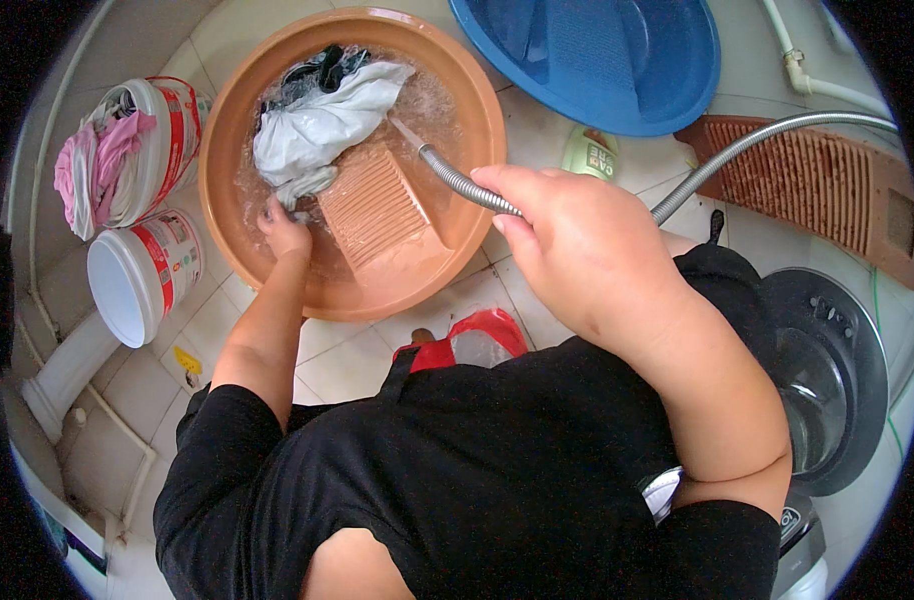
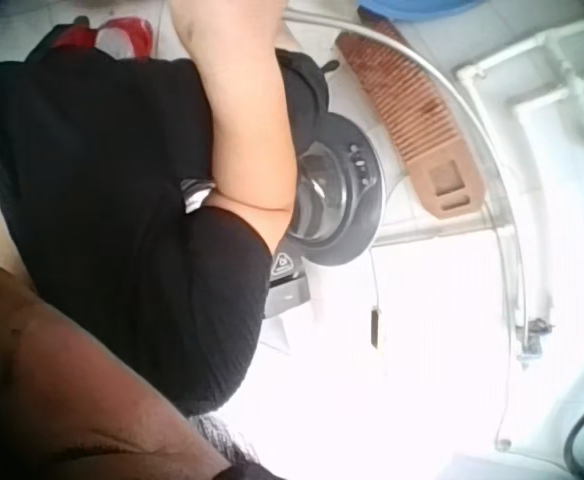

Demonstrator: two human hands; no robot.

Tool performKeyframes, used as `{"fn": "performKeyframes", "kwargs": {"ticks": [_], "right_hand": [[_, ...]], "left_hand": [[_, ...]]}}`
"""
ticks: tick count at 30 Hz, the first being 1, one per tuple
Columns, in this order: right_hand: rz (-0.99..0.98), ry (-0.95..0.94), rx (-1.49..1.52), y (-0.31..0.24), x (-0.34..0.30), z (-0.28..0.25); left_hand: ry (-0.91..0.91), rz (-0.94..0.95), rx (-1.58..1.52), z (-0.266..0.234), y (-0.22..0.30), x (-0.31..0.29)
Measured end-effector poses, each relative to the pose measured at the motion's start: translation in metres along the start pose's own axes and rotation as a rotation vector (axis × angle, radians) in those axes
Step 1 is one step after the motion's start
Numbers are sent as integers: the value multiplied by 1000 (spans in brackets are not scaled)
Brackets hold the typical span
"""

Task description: The person washes clothes by hand in a bathroom, using a blue basin and a washboard. They scrub a white garment, rinse it with a handheld shower head, and transfer it to a larger orange basin. The person then fills a white bucket with water and continues to rinse and scrub the clothes.

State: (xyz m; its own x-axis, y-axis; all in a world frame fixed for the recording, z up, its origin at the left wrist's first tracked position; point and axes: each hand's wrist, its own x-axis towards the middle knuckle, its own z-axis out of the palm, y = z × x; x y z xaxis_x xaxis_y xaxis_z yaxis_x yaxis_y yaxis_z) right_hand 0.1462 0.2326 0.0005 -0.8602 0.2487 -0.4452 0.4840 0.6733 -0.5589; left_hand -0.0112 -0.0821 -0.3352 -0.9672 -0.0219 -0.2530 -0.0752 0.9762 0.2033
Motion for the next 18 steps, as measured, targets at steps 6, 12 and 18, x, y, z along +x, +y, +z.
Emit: {"fn": "performKeyframes", "kwargs": {"ticks": [6, 12, 18], "right_hand": [[-3, -19, 15, -4, 3, 2], [-15, -29, -19, -8, 4, 7], [-32, -55, -25, -11, 5, 8]], "left_hand": [[-790, 425, 680, -6, 4, 15], [-92, -33, 39, -8, 7, 17], [-473, 597, 563, 24, -37, -10]]}}
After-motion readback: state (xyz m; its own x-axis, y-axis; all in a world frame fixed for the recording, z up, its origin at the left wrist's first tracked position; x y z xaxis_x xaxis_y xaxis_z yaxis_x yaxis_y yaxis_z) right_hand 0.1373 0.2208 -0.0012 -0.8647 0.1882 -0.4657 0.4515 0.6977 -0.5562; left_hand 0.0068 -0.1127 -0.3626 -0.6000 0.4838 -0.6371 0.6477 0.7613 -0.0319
